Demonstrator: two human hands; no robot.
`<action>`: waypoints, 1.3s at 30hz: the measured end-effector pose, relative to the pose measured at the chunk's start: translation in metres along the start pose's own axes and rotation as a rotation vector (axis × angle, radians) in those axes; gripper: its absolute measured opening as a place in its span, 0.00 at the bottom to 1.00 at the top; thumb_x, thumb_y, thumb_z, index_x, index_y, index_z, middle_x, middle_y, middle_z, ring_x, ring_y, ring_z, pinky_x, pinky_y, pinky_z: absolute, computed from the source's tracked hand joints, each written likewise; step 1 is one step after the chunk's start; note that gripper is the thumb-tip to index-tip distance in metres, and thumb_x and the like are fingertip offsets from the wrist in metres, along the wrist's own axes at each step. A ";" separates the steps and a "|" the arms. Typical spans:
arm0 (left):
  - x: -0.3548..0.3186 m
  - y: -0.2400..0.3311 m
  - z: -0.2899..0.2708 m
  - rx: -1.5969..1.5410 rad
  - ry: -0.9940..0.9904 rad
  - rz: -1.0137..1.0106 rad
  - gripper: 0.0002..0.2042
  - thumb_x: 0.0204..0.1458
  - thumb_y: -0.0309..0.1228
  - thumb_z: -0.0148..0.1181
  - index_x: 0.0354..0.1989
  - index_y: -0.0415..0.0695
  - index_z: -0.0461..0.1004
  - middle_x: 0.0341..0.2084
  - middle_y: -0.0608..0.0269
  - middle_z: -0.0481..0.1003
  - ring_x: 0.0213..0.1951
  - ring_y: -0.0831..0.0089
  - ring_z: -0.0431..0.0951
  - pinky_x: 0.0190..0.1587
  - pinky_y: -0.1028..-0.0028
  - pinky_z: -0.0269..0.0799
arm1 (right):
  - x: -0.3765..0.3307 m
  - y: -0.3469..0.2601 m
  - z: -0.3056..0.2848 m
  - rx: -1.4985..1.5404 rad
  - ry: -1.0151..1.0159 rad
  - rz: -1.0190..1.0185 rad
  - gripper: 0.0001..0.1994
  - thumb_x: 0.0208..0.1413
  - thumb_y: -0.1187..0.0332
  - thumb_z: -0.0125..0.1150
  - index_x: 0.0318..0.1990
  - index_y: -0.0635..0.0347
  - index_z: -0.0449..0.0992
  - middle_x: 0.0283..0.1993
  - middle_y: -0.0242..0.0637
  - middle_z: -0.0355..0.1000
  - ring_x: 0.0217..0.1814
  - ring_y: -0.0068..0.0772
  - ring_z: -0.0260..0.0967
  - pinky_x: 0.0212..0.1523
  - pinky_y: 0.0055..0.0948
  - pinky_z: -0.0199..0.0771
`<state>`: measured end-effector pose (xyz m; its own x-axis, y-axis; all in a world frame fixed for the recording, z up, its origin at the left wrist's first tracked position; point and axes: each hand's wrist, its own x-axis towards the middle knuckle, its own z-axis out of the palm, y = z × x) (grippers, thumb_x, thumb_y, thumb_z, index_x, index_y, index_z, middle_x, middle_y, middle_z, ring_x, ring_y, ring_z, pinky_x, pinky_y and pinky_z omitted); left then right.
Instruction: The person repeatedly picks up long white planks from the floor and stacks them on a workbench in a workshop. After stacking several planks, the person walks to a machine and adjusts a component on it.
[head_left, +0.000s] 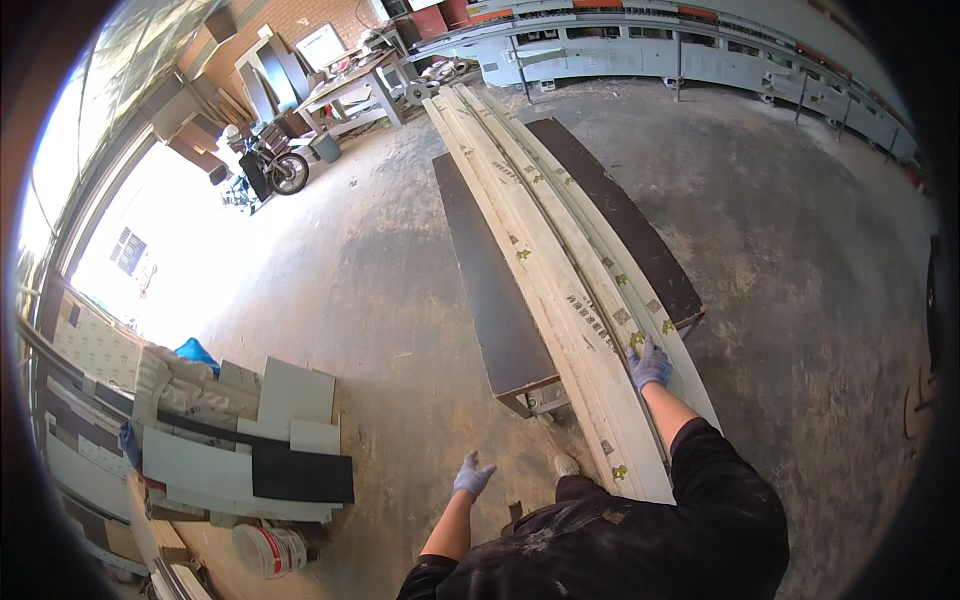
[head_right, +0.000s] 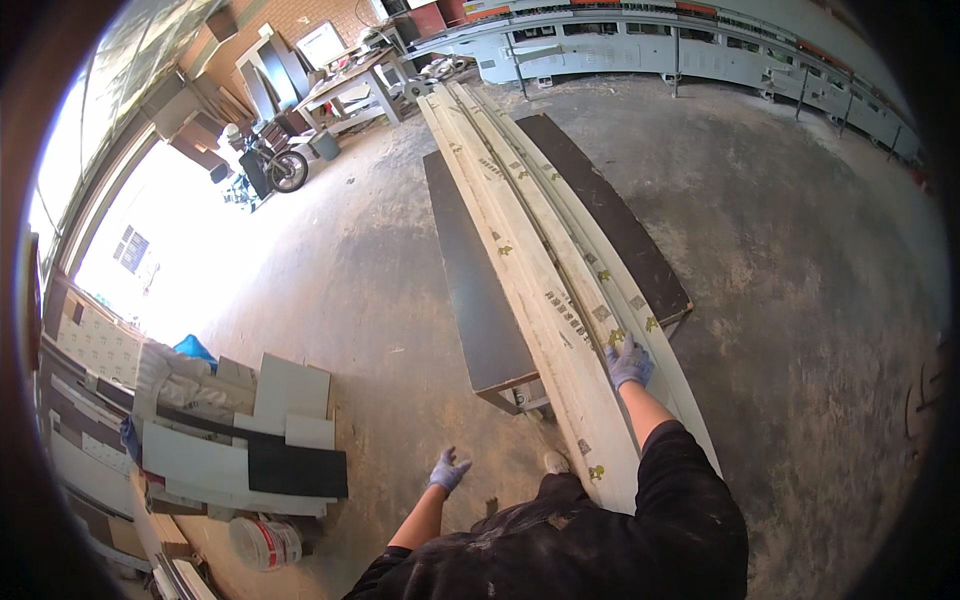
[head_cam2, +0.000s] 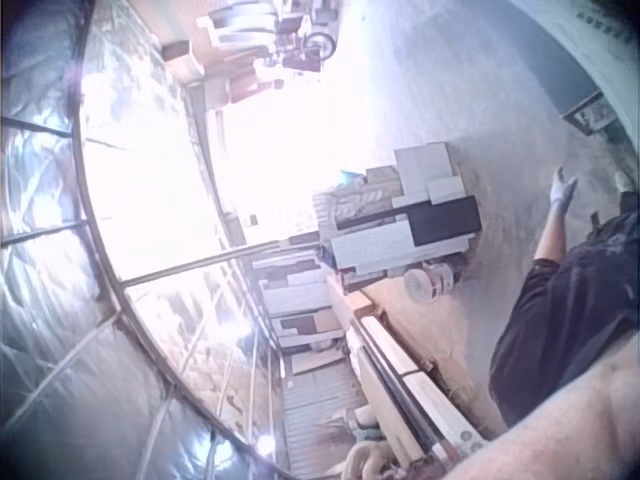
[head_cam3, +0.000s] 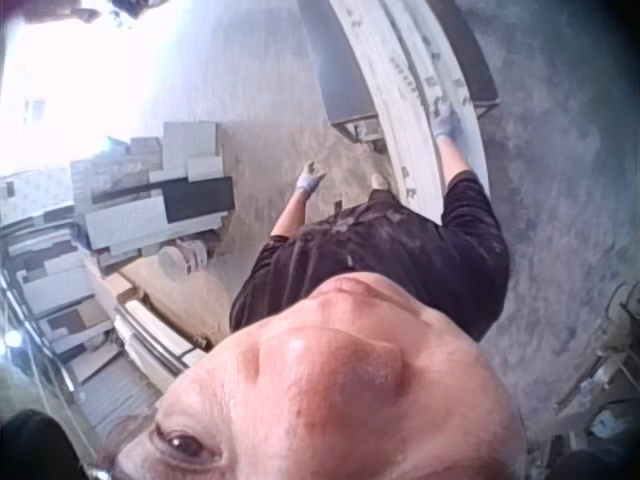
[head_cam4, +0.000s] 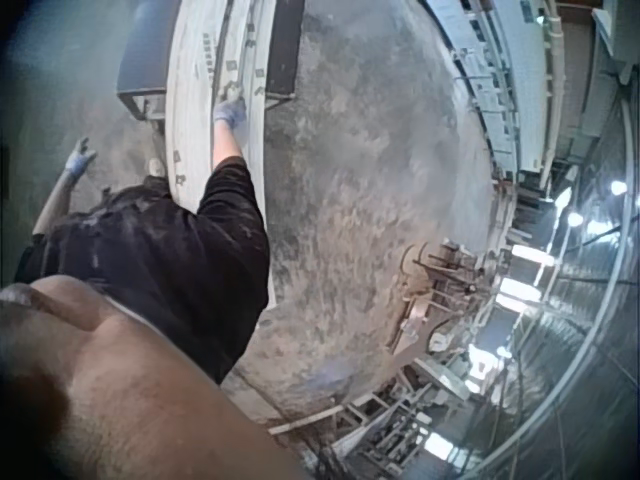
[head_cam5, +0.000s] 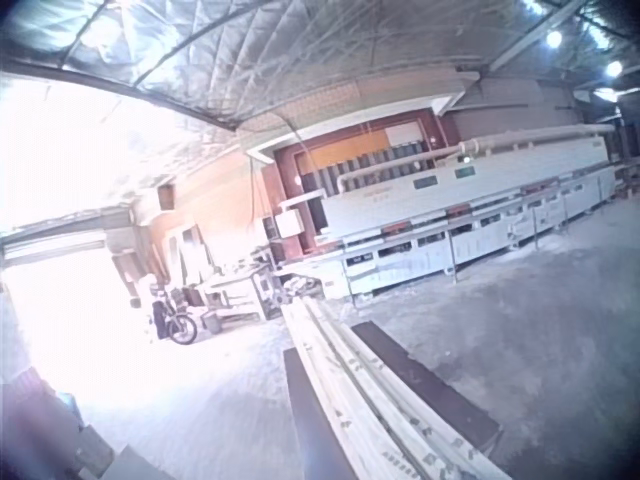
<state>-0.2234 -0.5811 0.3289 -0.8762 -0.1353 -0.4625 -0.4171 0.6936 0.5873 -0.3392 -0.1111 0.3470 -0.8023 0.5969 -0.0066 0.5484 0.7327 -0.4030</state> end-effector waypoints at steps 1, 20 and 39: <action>-0.006 0.001 0.004 0.057 -0.049 -0.035 0.43 0.44 0.45 0.69 0.66 0.42 0.53 0.60 0.42 0.63 0.61 0.55 0.64 0.59 0.63 0.64 | 0.000 0.001 0.000 0.019 -0.002 -0.019 0.36 0.53 0.40 0.50 0.65 0.48 0.58 0.52 0.49 0.69 0.53 0.48 0.68 0.50 0.48 0.68; 0.109 -0.222 -0.188 0.243 -0.327 -0.212 0.41 0.45 0.43 0.69 0.63 0.36 0.54 0.59 0.45 0.64 0.57 0.58 0.69 0.56 0.67 0.66 | 0.036 -0.092 0.040 0.007 0.011 0.089 0.35 0.55 0.40 0.48 0.65 0.52 0.57 0.50 0.48 0.69 0.50 0.48 0.69 0.48 0.43 0.70; 0.275 -0.062 -0.193 -0.094 -0.256 -0.072 0.40 0.47 0.38 0.68 0.65 0.38 0.53 0.55 0.43 0.67 0.55 0.60 0.70 0.53 0.67 0.70 | 0.047 -0.154 0.106 -0.063 0.028 0.127 0.35 0.56 0.42 0.48 0.65 0.53 0.56 0.54 0.54 0.67 0.51 0.52 0.68 0.49 0.44 0.70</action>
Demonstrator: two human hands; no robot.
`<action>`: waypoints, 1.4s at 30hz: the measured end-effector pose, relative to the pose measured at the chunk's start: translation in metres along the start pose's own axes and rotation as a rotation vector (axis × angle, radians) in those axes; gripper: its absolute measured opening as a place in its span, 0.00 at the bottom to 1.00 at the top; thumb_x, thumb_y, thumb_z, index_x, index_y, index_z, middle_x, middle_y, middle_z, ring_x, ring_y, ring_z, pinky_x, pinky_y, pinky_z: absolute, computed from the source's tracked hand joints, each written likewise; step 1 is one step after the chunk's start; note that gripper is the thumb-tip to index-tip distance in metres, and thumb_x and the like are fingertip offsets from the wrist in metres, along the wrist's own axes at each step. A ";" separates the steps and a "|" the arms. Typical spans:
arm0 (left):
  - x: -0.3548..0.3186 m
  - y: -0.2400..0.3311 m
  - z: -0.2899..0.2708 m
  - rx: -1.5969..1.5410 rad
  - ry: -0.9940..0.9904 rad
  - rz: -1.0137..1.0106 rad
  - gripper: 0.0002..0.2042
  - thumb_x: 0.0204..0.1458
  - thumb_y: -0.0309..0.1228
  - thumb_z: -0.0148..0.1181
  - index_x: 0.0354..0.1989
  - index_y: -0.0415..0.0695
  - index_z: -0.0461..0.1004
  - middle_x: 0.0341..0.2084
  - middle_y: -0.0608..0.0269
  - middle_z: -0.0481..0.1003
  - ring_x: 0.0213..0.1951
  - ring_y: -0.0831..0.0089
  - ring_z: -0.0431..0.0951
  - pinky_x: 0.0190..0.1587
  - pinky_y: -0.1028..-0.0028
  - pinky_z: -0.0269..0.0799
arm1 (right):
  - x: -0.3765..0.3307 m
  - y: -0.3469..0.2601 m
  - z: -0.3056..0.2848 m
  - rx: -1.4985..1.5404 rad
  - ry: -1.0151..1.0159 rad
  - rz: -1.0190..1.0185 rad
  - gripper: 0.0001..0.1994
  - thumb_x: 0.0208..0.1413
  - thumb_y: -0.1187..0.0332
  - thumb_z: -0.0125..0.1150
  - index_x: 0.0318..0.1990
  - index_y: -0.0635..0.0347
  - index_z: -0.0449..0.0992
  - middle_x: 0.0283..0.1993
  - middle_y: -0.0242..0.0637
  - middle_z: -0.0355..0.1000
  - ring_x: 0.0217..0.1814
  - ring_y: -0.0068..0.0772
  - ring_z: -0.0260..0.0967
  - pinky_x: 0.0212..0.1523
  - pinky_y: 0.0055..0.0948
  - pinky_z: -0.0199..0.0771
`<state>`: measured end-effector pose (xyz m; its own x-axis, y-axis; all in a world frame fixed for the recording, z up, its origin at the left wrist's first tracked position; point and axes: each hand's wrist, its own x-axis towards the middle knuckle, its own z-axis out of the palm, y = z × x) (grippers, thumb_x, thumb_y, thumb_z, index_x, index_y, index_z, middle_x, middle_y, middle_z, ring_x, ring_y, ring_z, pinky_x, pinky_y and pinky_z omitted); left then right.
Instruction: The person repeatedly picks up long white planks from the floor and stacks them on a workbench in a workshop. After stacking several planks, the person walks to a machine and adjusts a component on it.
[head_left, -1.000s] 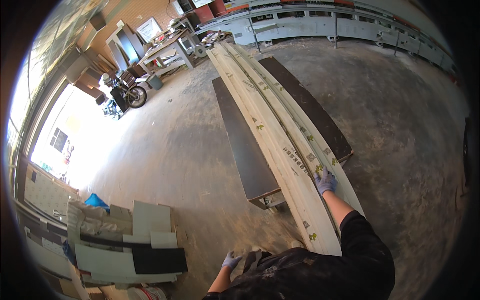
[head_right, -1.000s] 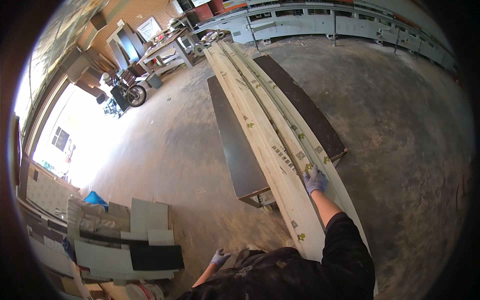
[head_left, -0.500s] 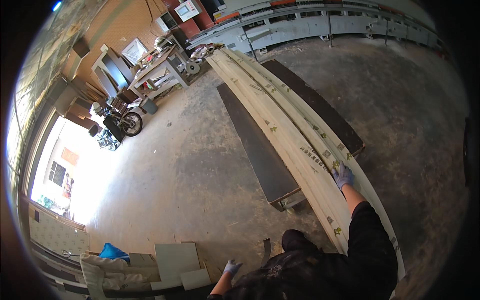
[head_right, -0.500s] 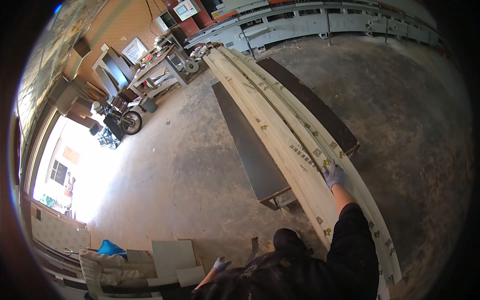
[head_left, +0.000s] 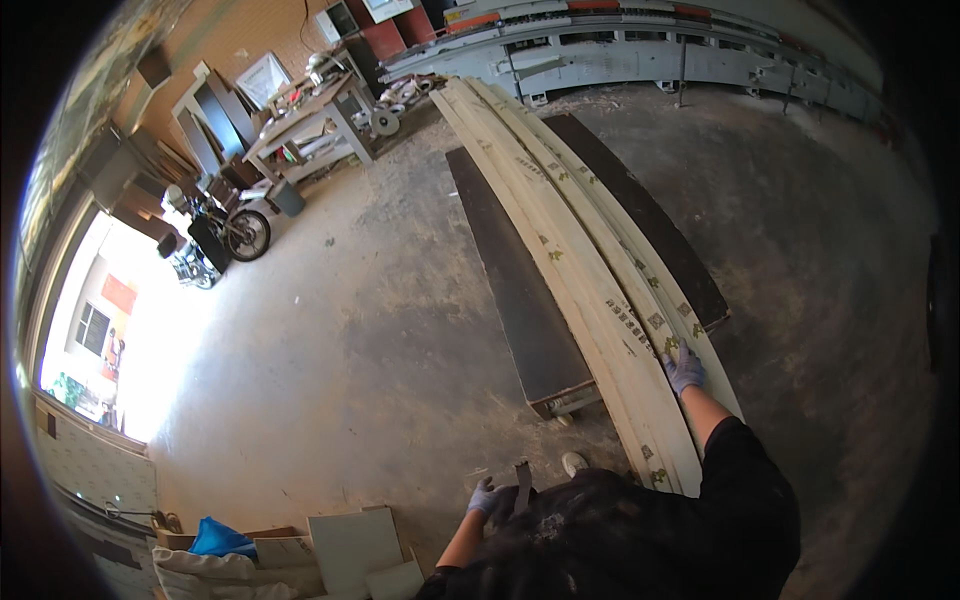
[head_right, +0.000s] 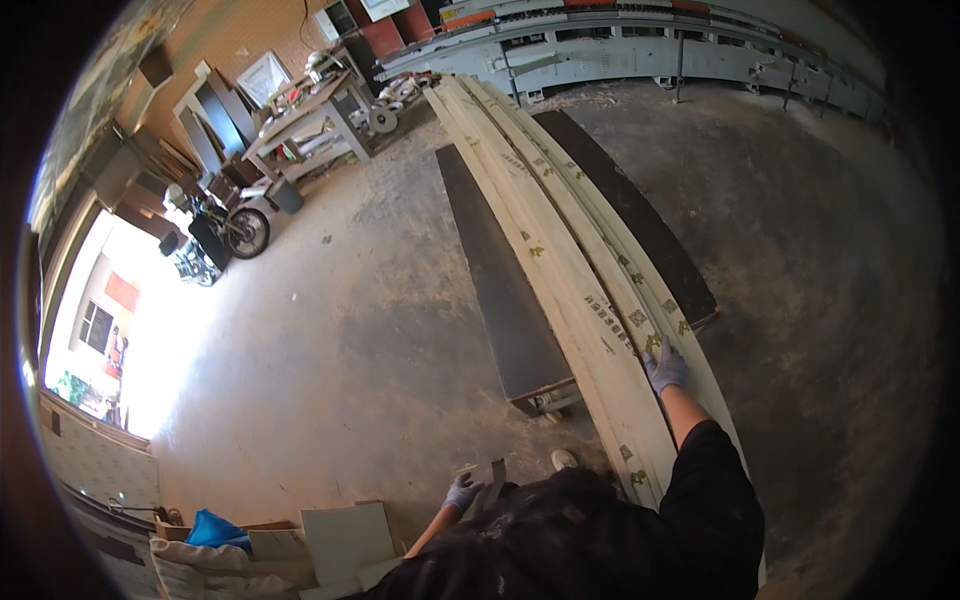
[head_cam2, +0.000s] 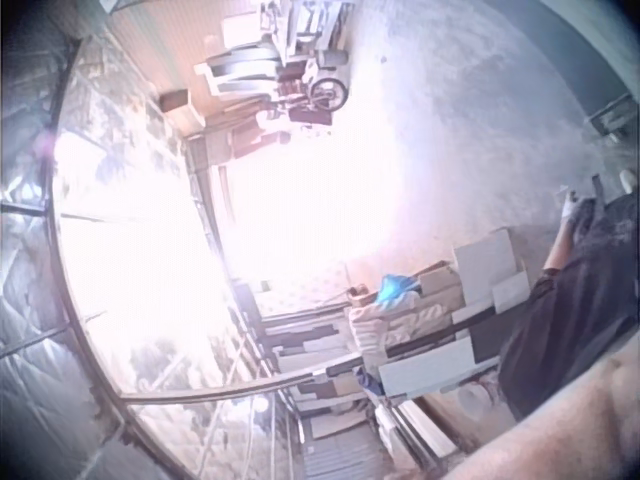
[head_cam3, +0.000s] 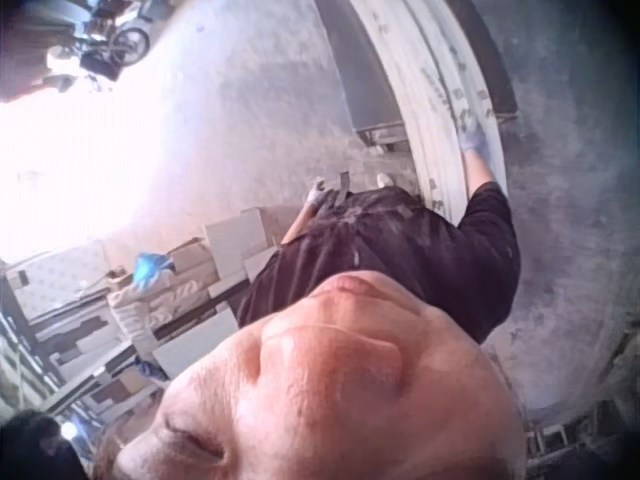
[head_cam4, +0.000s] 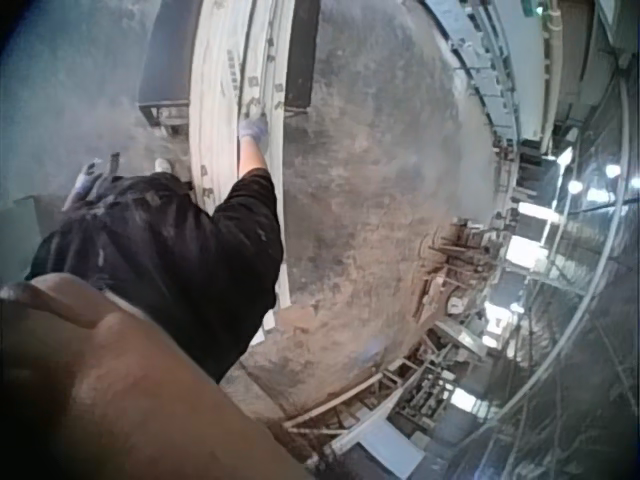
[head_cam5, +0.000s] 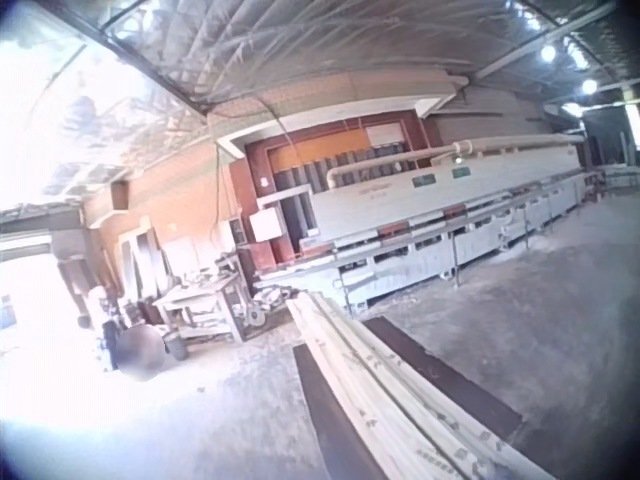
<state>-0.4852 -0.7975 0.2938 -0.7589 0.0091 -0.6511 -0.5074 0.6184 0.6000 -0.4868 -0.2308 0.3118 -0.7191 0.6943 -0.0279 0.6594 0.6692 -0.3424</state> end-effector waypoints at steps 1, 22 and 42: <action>0.003 -0.009 -0.004 -0.131 -0.045 -0.088 0.40 0.47 0.36 0.68 0.65 0.34 0.51 0.55 0.44 0.67 0.55 0.60 0.70 0.54 0.69 0.70 | 0.001 -0.005 0.004 -0.031 -0.006 0.034 0.35 0.56 0.42 0.48 0.66 0.53 0.55 0.54 0.53 0.67 0.52 0.52 0.68 0.49 0.44 0.70; 0.102 -0.159 -0.238 0.024 -0.081 -0.060 0.39 0.46 0.45 0.67 0.63 0.36 0.57 0.55 0.42 0.68 0.56 0.57 0.71 0.55 0.68 0.68 | -0.022 -0.148 -0.020 -0.247 -0.340 0.583 0.36 0.57 0.35 0.38 0.69 0.38 0.46 0.63 0.42 0.62 0.63 0.44 0.62 0.55 0.57 0.60; 0.375 0.178 -0.354 0.558 -0.198 0.246 0.38 0.46 0.56 0.60 0.62 0.46 0.61 0.58 0.50 0.67 0.59 0.55 0.67 0.58 0.63 0.64 | 0.161 -0.220 0.003 -0.600 -0.996 0.390 0.39 0.48 0.57 0.62 0.68 0.54 0.53 0.68 0.47 0.55 0.67 0.44 0.57 0.65 0.38 0.59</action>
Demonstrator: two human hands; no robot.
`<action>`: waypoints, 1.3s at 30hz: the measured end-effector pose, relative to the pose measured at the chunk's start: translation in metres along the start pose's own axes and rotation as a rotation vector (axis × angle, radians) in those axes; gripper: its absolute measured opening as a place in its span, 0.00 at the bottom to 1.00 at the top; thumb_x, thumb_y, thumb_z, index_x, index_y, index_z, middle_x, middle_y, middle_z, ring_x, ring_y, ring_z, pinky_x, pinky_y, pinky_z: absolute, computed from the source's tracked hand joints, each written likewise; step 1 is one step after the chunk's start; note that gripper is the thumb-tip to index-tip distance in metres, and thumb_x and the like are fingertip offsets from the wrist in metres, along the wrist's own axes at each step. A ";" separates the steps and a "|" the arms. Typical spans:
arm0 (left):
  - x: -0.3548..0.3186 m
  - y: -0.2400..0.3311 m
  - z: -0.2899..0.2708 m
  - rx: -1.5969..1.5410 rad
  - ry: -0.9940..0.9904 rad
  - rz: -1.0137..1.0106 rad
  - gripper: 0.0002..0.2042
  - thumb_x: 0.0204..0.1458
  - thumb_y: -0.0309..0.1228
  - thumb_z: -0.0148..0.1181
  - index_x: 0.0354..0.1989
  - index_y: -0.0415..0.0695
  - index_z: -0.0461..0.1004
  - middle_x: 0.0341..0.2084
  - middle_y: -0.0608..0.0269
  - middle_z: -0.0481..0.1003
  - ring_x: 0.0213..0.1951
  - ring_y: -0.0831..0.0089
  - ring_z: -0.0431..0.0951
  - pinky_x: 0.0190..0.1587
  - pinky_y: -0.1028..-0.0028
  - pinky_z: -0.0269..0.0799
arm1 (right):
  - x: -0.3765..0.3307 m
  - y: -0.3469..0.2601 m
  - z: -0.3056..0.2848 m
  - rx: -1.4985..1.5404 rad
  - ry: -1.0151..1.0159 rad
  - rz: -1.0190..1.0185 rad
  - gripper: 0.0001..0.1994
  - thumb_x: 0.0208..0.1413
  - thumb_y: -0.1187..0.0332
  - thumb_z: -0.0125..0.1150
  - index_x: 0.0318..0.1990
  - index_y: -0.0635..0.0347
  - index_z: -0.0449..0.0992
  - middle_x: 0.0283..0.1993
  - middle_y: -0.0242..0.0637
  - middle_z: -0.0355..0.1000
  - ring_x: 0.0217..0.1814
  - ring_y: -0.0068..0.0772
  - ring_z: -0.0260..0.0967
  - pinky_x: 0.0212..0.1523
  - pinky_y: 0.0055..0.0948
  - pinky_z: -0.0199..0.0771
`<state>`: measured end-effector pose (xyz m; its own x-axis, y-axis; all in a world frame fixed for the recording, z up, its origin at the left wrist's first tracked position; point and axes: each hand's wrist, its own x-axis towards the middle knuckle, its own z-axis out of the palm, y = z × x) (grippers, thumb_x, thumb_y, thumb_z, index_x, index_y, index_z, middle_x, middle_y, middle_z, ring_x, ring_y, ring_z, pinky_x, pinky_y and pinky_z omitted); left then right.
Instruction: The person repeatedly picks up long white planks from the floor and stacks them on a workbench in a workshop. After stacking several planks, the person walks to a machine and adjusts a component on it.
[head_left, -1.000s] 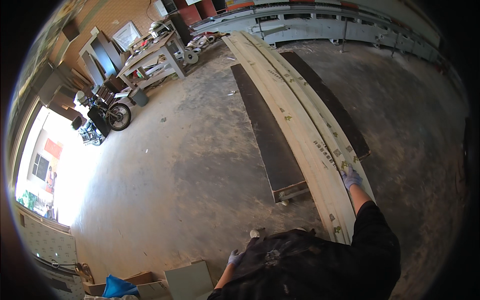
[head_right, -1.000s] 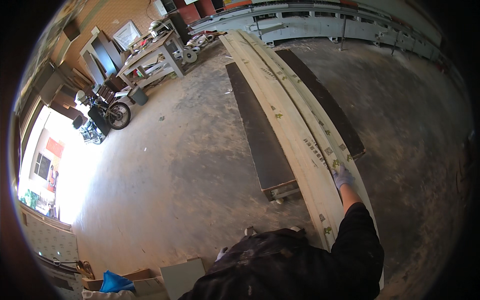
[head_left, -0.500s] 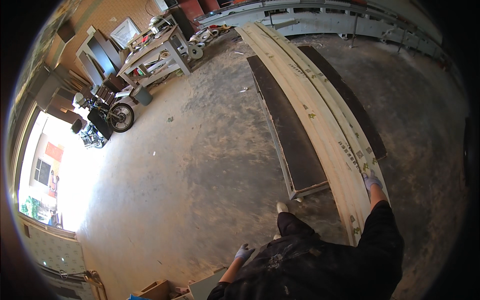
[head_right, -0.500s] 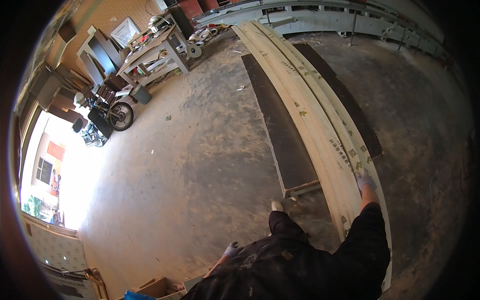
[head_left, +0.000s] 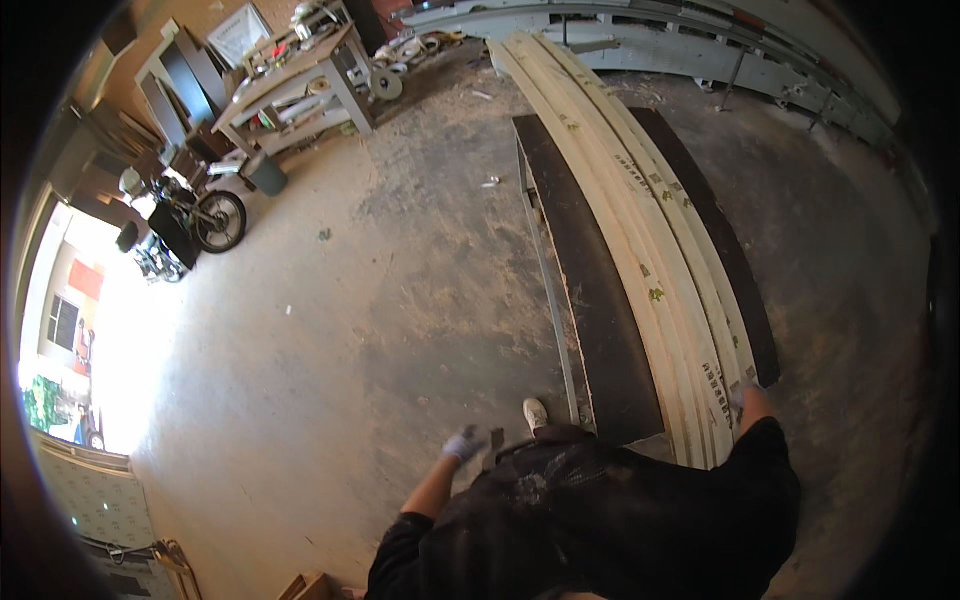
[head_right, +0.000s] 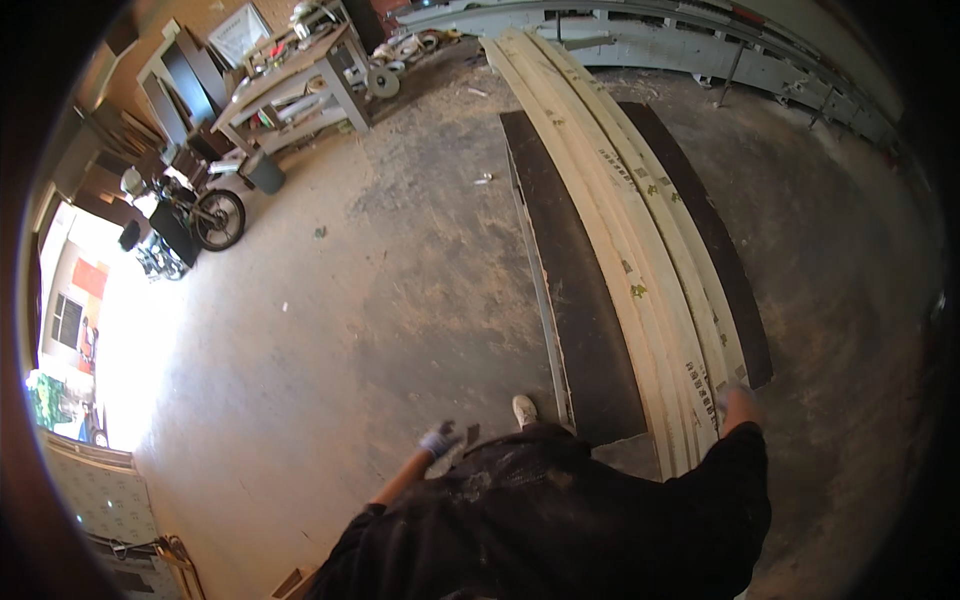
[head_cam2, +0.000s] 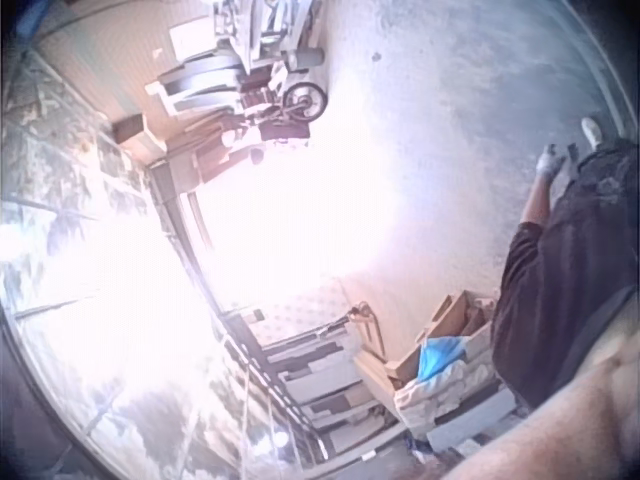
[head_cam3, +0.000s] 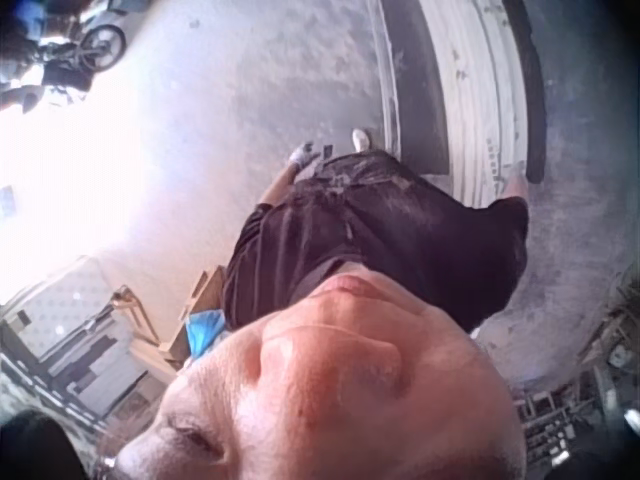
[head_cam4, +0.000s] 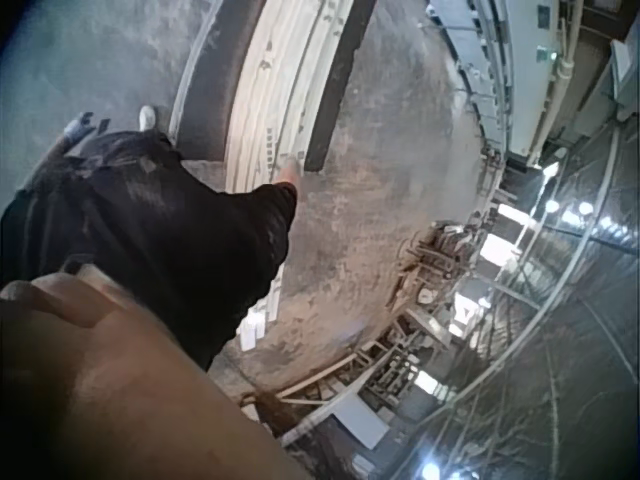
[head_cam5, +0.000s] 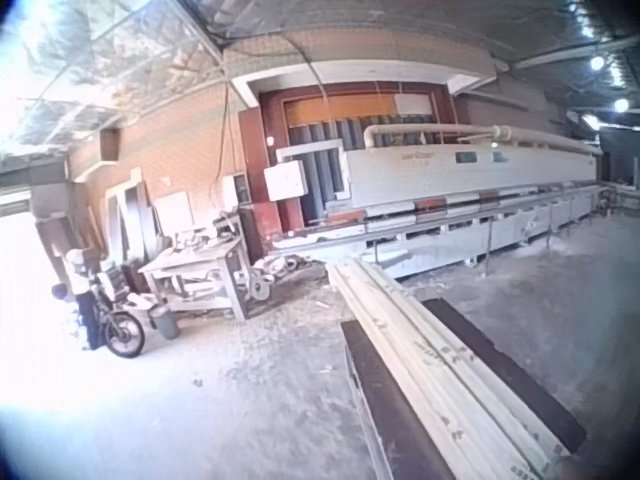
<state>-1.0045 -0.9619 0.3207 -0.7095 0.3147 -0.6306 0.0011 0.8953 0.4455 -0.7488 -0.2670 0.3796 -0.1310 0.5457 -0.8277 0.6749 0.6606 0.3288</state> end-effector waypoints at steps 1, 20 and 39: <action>0.013 0.000 -0.026 0.063 0.050 -0.001 0.37 0.47 0.55 0.60 0.62 0.45 0.62 0.58 0.51 0.67 0.59 0.55 0.67 0.59 0.64 0.63 | 0.008 -0.026 -0.010 0.491 0.352 0.184 0.32 0.51 0.60 0.59 0.65 0.51 0.60 0.68 0.38 0.58 0.68 0.41 0.56 0.63 0.41 0.61; 0.163 -0.184 -0.208 -0.430 -0.082 -0.186 0.31 0.48 0.44 0.64 0.55 0.33 0.66 0.52 0.46 0.71 0.55 0.58 0.70 0.56 0.68 0.65 | -0.087 -0.607 -0.182 0.351 0.297 -1.072 0.19 0.48 0.55 0.58 0.46 0.52 0.77 0.46 0.44 0.75 0.49 0.47 0.72 0.51 0.40 0.70; 0.592 0.202 -0.597 -0.380 0.149 0.190 0.29 0.52 0.39 0.62 0.59 0.38 0.62 0.52 0.43 0.71 0.54 0.57 0.72 0.54 0.67 0.67 | 0.085 -0.653 -0.453 0.770 0.063 -0.617 0.21 0.55 0.55 0.57 0.51 0.59 0.75 0.47 0.46 0.75 0.48 0.41 0.73 0.47 0.35 0.71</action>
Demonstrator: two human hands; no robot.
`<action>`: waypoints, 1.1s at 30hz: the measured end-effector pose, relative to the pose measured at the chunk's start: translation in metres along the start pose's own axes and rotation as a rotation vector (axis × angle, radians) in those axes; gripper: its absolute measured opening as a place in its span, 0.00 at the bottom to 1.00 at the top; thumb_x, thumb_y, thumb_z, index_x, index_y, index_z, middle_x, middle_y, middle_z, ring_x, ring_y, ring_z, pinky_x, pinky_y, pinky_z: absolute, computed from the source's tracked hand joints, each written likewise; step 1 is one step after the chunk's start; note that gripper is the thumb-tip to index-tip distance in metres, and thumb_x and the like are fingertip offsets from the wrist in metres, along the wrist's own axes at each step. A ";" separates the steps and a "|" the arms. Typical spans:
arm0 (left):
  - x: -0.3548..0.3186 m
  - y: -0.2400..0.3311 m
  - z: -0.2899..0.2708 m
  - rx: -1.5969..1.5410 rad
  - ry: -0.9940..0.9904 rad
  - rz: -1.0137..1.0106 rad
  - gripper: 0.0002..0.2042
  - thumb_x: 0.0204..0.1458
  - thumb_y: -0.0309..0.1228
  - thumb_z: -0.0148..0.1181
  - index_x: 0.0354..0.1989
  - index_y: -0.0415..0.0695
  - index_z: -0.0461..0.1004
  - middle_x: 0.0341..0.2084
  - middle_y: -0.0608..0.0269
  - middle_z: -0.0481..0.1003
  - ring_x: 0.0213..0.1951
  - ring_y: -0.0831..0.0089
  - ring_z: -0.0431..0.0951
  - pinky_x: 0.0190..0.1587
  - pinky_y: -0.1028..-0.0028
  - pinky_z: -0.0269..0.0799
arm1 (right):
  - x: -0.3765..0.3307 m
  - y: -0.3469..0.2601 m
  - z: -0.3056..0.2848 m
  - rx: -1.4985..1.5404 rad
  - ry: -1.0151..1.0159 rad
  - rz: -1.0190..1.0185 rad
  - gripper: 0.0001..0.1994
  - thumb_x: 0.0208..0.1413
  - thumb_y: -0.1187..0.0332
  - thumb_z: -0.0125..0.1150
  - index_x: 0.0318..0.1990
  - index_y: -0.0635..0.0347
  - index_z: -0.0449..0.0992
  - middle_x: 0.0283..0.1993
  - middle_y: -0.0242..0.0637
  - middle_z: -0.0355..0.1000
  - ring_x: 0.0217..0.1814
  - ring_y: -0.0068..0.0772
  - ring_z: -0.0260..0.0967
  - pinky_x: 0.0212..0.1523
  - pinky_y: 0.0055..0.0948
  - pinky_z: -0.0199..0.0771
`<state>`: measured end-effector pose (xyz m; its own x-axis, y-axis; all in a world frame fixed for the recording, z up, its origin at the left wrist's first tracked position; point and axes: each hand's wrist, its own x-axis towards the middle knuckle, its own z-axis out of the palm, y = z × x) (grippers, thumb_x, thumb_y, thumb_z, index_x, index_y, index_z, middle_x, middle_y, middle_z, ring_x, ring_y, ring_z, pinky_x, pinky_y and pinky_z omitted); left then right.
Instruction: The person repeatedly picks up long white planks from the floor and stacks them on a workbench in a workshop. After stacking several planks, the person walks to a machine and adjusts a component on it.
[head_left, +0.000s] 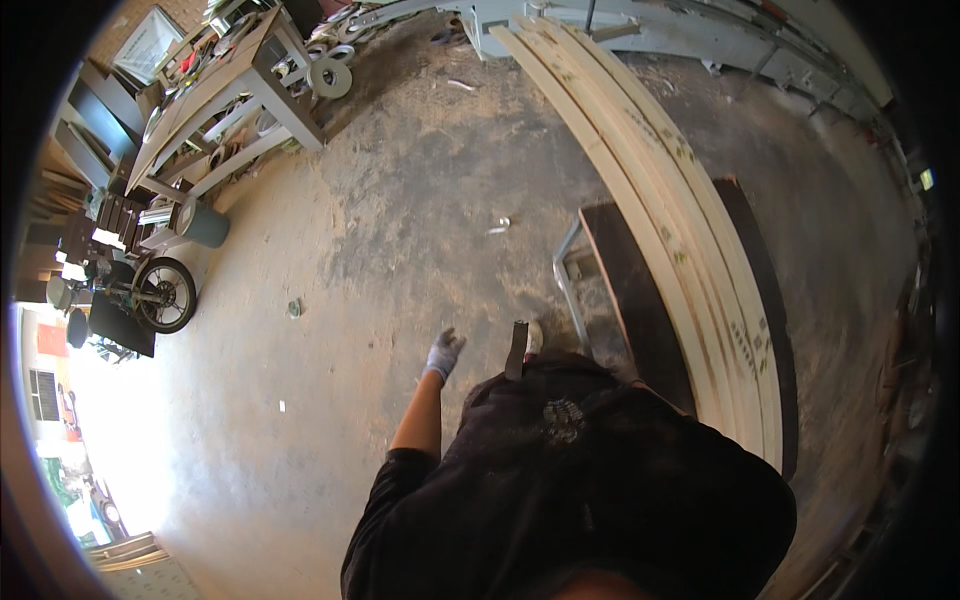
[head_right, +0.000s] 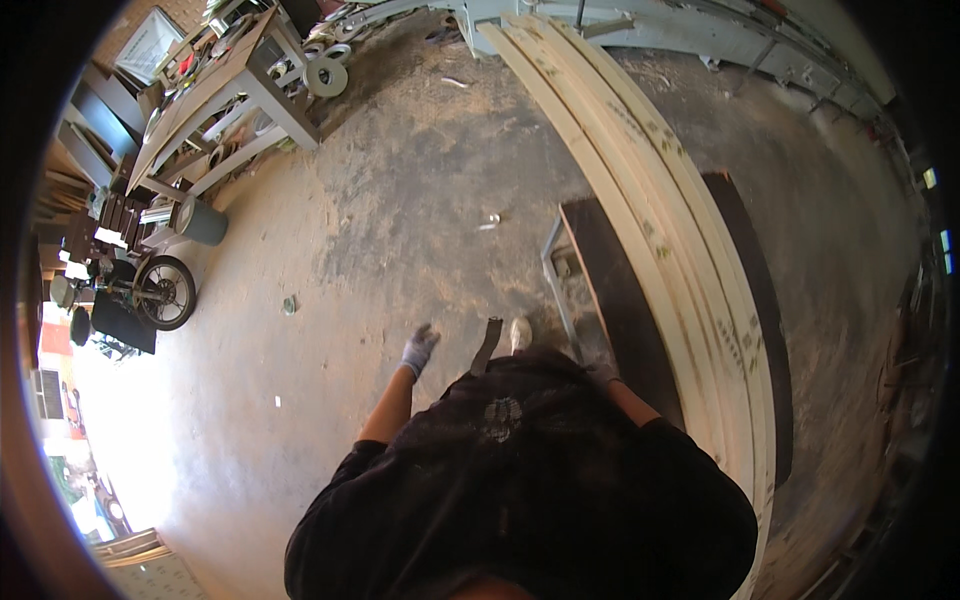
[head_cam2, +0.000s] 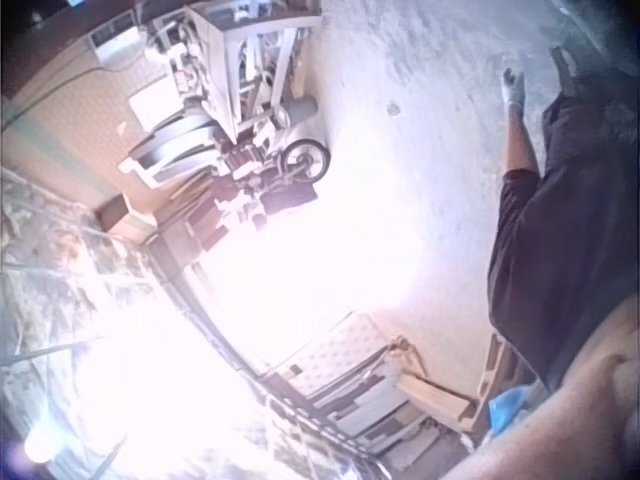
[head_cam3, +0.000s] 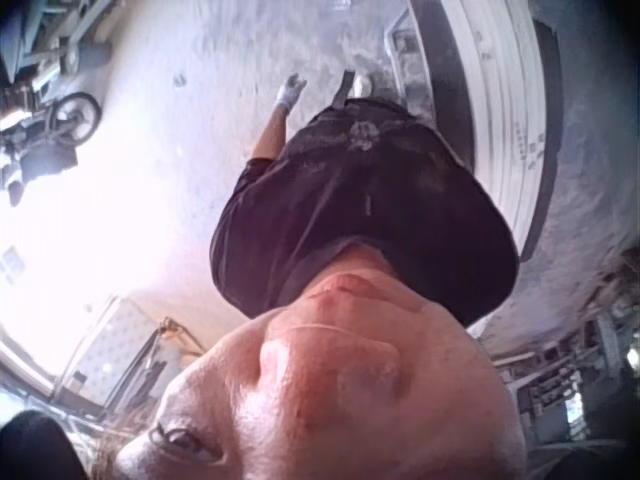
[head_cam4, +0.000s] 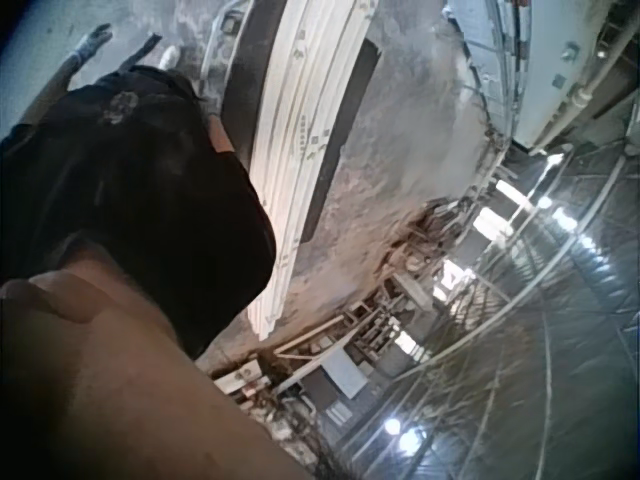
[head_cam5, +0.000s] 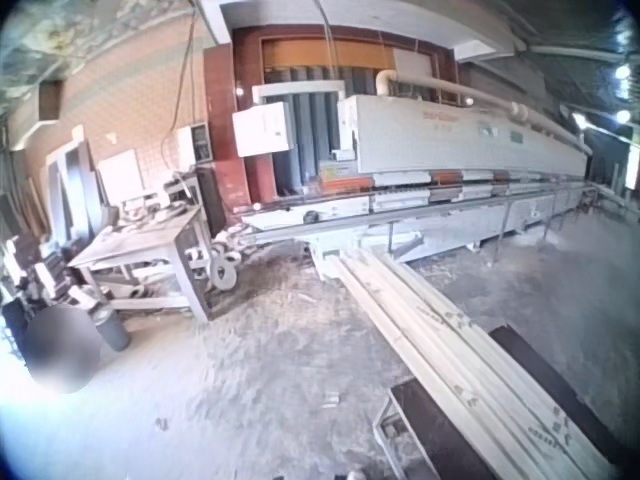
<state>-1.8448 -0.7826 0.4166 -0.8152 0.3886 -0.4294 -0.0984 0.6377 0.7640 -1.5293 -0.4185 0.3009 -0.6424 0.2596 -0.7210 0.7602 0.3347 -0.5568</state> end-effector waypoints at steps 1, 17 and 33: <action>0.010 0.010 0.009 -0.006 -0.010 -0.038 0.30 0.51 0.39 0.63 0.59 0.38 0.62 0.52 0.44 0.71 0.54 0.58 0.72 0.55 0.68 0.67 | 0.017 -0.020 -0.023 0.115 -0.015 -0.063 0.20 0.56 0.55 0.56 0.50 0.60 0.75 0.45 0.45 0.75 0.47 0.39 0.73 0.46 0.35 0.71; 0.192 -0.032 -0.124 0.065 -0.084 -0.498 0.31 0.50 0.43 0.62 0.60 0.41 0.63 0.53 0.47 0.71 0.54 0.60 0.71 0.54 0.68 0.68 | 0.233 -0.339 -0.158 0.100 0.258 -0.281 0.19 0.54 0.59 0.58 0.47 0.64 0.75 0.43 0.46 0.76 0.45 0.37 0.73 0.47 0.33 0.71; 0.400 0.058 -0.234 -0.113 0.059 -0.411 0.28 0.49 0.39 0.65 0.58 0.43 0.66 0.46 0.49 0.76 0.47 0.62 0.76 0.51 0.69 0.69 | 0.293 -0.447 -0.188 0.013 0.078 -0.016 0.24 0.52 0.58 0.58 0.53 0.64 0.72 0.51 0.48 0.73 0.53 0.45 0.70 0.54 0.38 0.68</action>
<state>-2.3105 -0.7461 0.4019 -0.7261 0.0771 -0.6833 -0.4808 0.6534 0.5847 -2.0756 -0.3218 0.4159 -0.6600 0.3244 -0.6777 0.7504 0.3282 -0.5737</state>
